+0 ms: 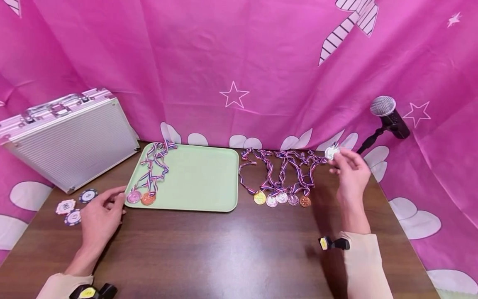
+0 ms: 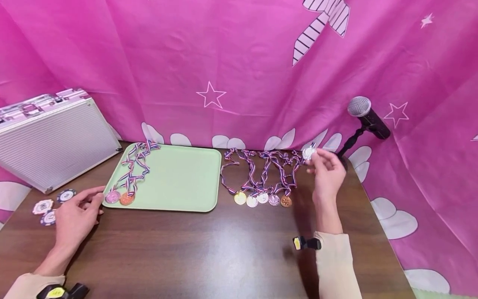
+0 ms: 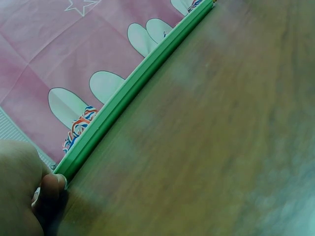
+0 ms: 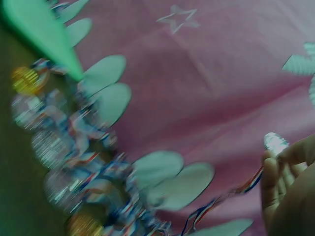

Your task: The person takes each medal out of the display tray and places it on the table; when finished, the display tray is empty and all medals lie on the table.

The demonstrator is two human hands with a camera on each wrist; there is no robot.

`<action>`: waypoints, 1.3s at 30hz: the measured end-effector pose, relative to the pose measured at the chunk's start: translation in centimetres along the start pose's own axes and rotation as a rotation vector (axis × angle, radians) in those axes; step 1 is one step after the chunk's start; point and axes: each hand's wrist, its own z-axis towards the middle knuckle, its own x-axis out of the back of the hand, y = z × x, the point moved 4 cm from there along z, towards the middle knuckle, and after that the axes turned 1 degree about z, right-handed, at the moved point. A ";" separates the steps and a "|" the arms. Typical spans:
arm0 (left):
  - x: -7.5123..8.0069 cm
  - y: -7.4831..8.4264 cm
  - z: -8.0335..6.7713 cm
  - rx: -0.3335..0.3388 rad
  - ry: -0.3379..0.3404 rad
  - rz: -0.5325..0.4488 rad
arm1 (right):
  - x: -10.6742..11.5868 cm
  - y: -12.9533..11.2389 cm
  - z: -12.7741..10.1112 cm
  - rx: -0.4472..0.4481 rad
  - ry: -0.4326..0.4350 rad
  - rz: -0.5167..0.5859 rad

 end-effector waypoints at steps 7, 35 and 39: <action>0.1 0.1 -0.1 0.007 -0.001 -0.011 | 4.0 3.7 -1.3 -0.200 -0.036 -0.241; 0.0 0.0 -0.1 0.004 0.003 0.001 | 8.5 6.1 -3.9 -0.079 -0.370 -1.047; 0.1 -0.1 -0.1 0.001 -0.001 0.004 | 8.5 6.1 -4.1 -0.070 -0.362 -1.076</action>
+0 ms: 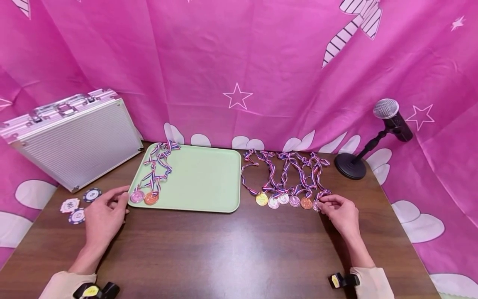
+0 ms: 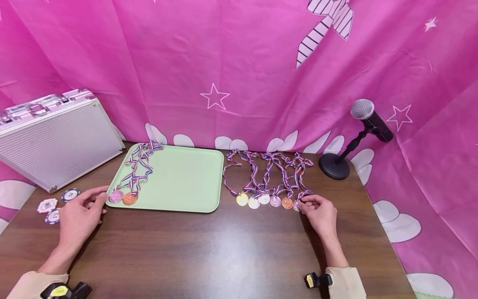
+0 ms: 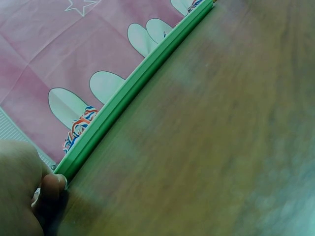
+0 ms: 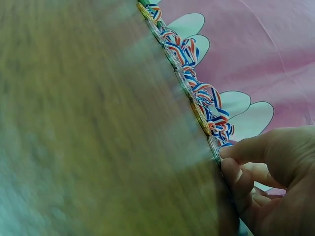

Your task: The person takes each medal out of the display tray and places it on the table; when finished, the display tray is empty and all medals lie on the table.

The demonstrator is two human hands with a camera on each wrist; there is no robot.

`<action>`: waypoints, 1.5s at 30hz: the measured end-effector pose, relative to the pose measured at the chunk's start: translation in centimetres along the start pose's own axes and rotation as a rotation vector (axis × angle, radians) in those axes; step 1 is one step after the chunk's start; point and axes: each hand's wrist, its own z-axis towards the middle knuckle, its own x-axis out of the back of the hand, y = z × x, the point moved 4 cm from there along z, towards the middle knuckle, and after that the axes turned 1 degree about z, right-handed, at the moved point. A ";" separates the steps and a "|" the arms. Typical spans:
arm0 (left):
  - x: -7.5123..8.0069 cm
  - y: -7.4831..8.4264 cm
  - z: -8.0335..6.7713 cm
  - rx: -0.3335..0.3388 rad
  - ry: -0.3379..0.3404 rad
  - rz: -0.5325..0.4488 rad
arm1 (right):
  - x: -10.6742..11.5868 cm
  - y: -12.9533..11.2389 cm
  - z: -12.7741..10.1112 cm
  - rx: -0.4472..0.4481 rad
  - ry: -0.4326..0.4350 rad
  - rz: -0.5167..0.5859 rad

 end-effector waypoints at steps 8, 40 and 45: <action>0.2 0.1 0.0 0.001 0.006 -0.008 | -0.1 -0.1 0.0 -0.002 0.020 -0.008; 0.1 0.1 -0.1 0.010 0.005 -0.029 | -13.6 -13.3 -6.7 0.288 -0.234 0.391; 0.1 0.2 -0.2 0.012 -0.003 -0.023 | -16.6 -15.8 -8.1 0.360 -0.301 0.409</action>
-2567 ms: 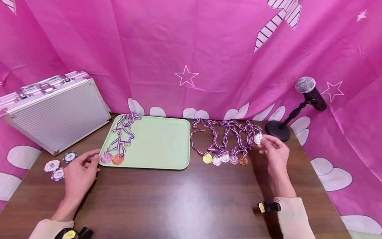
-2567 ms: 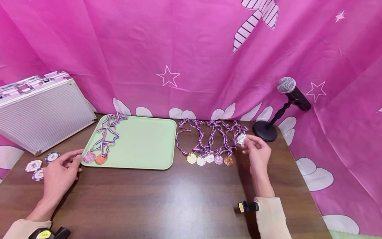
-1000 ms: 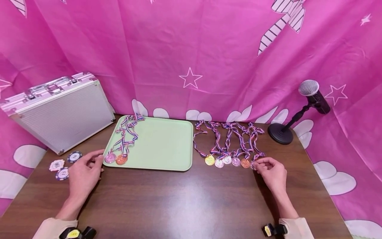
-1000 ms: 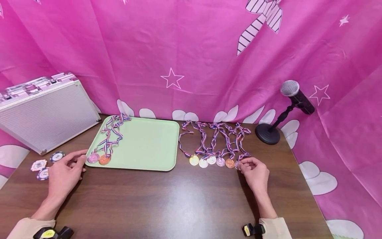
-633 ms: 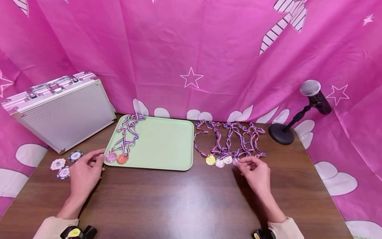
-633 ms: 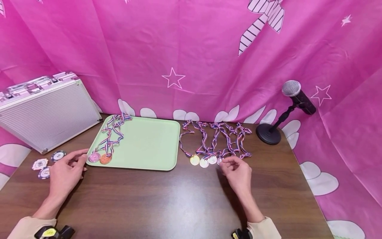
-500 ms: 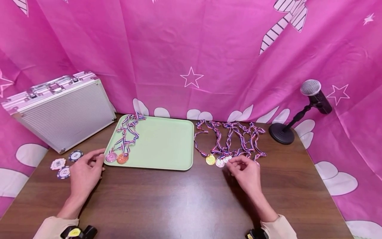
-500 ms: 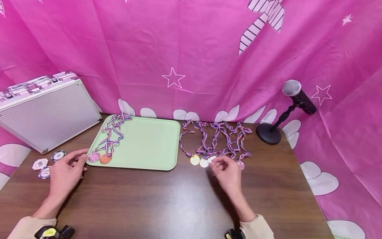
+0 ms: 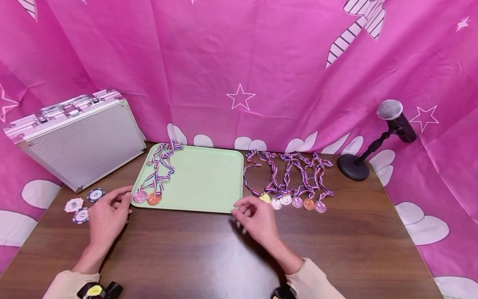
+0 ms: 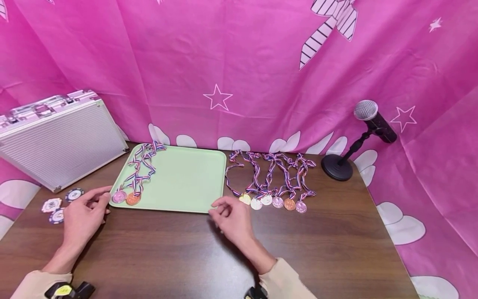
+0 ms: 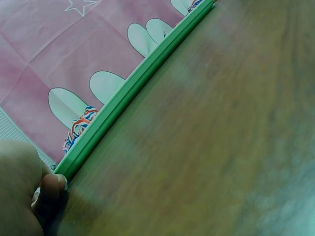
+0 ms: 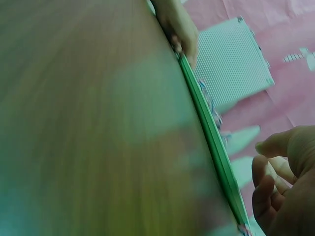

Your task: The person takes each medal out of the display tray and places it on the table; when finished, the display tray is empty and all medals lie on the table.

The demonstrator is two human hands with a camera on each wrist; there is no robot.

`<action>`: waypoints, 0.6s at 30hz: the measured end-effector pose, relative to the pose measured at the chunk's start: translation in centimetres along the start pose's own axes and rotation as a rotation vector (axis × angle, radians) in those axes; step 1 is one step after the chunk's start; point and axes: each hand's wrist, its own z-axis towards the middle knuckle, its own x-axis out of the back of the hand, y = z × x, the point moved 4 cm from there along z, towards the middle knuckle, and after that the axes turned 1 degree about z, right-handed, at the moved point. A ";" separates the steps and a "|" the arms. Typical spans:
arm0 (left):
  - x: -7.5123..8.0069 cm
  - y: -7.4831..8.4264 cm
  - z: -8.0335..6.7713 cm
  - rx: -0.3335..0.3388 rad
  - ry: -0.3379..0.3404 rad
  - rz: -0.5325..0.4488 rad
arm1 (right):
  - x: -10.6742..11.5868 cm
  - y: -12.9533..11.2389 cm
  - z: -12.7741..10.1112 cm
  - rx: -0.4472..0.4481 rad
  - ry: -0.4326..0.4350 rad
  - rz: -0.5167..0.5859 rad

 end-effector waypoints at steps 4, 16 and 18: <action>0.1 0.0 0.0 -0.015 0.006 0.001 | -2.6 -1.2 0.7 0.074 0.000 -0.066; 0.2 -0.3 0.1 -0.017 0.008 -0.006 | -9.1 -2.8 2.8 0.082 -0.074 -0.062; 0.3 -0.2 0.1 -0.022 0.006 -0.014 | -10.0 -3.0 3.2 0.068 -0.072 -0.058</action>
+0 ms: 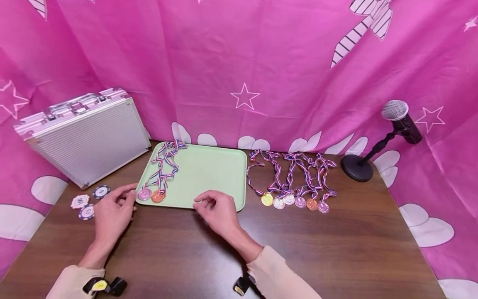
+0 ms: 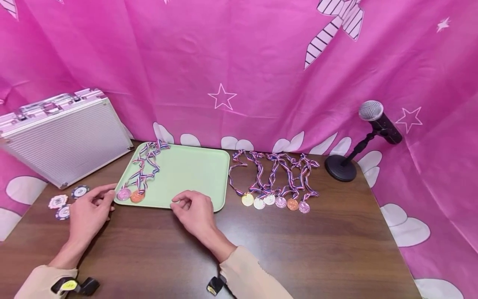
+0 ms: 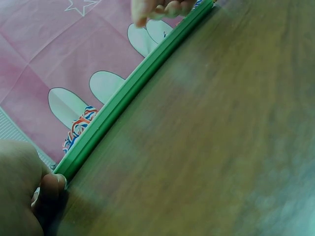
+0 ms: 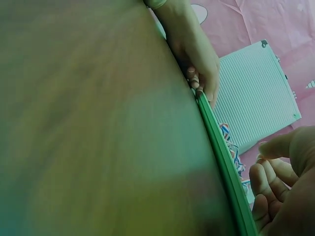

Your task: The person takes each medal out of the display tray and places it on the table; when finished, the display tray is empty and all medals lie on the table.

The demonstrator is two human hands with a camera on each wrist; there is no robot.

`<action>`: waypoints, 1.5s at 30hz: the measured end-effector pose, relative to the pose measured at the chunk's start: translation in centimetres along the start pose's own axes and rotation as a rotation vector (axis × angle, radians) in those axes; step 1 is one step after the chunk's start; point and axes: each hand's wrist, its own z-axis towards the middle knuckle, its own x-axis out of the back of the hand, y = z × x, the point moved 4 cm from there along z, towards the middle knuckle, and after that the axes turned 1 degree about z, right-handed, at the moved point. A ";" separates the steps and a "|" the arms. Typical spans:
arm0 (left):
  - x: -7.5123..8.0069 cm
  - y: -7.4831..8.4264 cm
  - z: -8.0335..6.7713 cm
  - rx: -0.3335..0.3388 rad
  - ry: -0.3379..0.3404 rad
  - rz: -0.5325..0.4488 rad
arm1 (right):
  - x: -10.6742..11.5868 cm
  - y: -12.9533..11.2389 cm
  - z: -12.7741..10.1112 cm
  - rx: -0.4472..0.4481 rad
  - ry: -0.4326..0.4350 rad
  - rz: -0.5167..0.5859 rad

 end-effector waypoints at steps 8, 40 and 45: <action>0.5 0.1 0.0 -0.013 0.023 -0.004 | -3.8 -0.5 2.0 0.000 0.013 -0.080; 0.1 0.2 0.2 -0.015 0.009 0.007 | -9.2 -1.7 4.8 -0.113 0.142 -0.720; -0.2 0.1 0.1 -0.005 0.012 -0.008 | -7.8 -1.1 4.7 -0.130 0.111 -0.610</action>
